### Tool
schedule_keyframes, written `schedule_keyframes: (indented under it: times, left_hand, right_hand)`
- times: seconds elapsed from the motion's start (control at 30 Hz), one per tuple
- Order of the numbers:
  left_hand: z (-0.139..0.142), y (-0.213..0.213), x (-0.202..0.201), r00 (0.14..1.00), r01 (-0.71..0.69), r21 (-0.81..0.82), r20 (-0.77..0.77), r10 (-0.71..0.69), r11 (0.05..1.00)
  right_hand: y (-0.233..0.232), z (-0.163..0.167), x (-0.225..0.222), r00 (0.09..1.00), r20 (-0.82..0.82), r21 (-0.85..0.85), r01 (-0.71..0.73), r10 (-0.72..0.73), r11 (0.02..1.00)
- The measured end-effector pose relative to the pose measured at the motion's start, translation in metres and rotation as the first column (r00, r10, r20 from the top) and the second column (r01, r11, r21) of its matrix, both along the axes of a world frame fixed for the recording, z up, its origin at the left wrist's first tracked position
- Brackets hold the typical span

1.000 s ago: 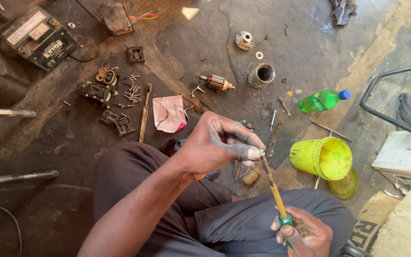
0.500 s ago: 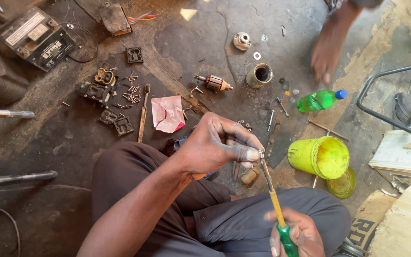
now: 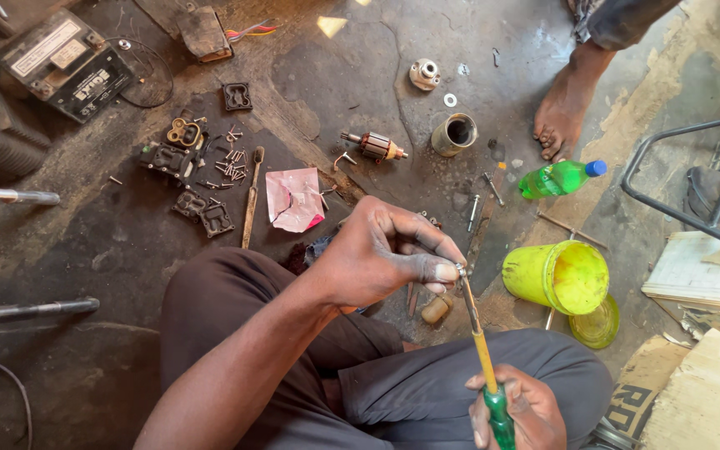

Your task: The person sits on the workshop floor and works on a small electric motor, using a screwdriver on the motor housing and fitting small components into it by hand. They handle screws and small fittings one at a time and finish by using pliers on a part.

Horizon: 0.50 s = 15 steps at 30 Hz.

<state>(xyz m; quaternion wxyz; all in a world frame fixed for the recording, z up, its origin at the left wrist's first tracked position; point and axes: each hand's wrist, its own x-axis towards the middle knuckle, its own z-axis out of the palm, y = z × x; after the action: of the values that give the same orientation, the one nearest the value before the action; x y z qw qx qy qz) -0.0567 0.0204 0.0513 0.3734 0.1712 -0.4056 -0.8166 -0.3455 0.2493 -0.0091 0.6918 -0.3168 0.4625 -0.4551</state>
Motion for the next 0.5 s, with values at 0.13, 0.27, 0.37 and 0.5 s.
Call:
schedule_keyframes:
  times: [0.13,0.27,0.37,0.5]
  left_hand:
    - [-0.004,0.002,-0.007,1.0,0.0,0.022,0.002,0.0,1.0]
    - [-0.016,-0.001,-0.015,1.0,-0.031,0.066,0.008,0.03,0.997]
    - [-0.028,-0.012,-0.014,0.993,-0.073,0.098,-0.084,0.081,0.993]
    - [-0.044,-0.028,-0.012,0.984,-0.113,0.214,-0.111,0.139,0.97]
  right_hand:
    - [-0.012,0.007,0.003,0.997,0.072,0.054,-0.016,0.012,0.998]
    - [-0.016,0.016,0.006,0.999,0.013,0.086,0.049,-0.051,0.995]
    - [-0.024,0.021,0.012,0.996,-0.033,0.033,0.083,-0.082,0.996]
    - [-0.063,0.019,0.019,0.85,-0.527,0.154,0.086,0.009,0.984]
